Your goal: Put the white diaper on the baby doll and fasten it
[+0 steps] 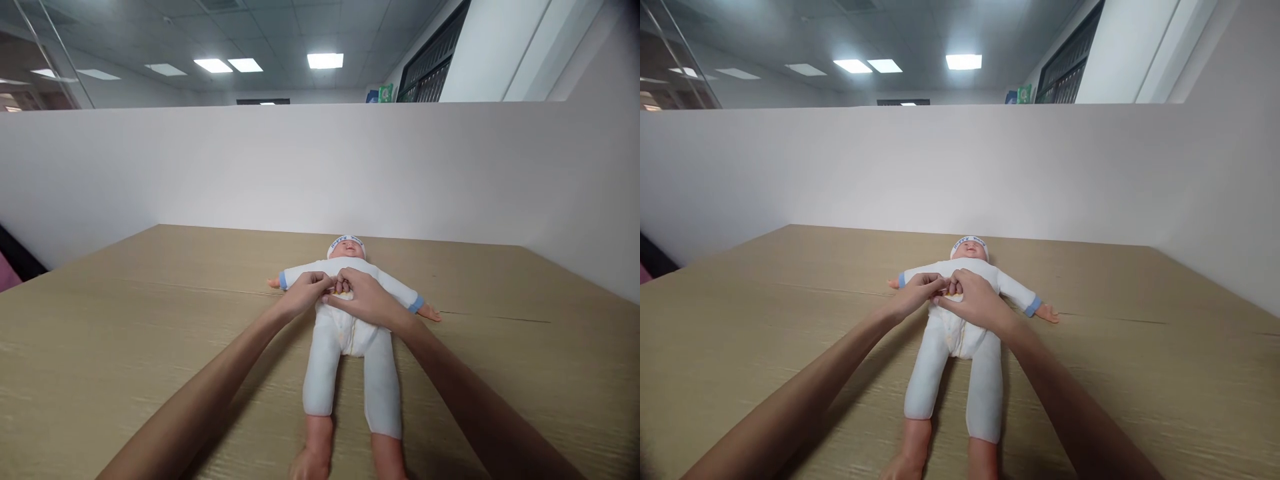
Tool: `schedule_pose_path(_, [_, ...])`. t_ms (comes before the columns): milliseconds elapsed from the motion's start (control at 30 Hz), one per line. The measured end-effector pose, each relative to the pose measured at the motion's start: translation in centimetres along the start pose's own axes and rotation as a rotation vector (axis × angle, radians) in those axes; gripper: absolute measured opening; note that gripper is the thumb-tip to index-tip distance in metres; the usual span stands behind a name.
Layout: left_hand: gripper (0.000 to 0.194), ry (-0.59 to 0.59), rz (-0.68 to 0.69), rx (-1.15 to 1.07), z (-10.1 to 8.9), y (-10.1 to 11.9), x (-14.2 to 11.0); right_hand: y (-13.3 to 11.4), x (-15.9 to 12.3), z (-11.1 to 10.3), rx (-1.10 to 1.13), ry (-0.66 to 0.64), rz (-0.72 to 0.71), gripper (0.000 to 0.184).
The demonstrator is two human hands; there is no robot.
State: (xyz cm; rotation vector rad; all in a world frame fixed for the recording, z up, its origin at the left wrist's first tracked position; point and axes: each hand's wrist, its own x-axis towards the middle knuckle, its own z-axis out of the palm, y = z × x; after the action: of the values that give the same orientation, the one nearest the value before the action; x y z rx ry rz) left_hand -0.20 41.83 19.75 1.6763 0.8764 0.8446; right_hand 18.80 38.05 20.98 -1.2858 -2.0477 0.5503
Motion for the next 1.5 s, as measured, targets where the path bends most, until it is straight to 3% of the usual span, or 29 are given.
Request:
schedule_pose_path(200, [0.053,-0.045,0.058,-0.056,0.0,-0.5,0.1,0.5,-0.1,0.4,-0.062,0.106,-0.017,0.034])
schedule_pose_path(367, [0.054,-0.015,0.041,-0.159,-0.3,-2.0,-0.2,0.6,-0.1,0.7,-0.080,0.122,-0.007,0.031])
schedule_pose_path(633, [0.055,-0.083,0.166,-0.081,-0.4,-3.1,-0.3,0.6,-0.2,1.2,-0.116,0.198,0.037,0.031])
schedule_pose_path(1033, [0.053,-0.078,0.205,-0.003,-0.3,-3.1,-0.6,-0.4,-0.5,1.3,-0.273,0.260,0.056,0.034])
schedule_pose_path(1233, [0.047,-0.091,0.211,0.108,-0.5,-2.7,-1.3,-0.2,-0.7,0.5,-0.363,0.211,0.105,0.029])
schedule_pose_path(1500, [0.047,-0.109,0.209,0.152,-0.8,-2.9,-1.4,0.3,-0.7,-1.4,-0.297,0.088,0.120,0.027])
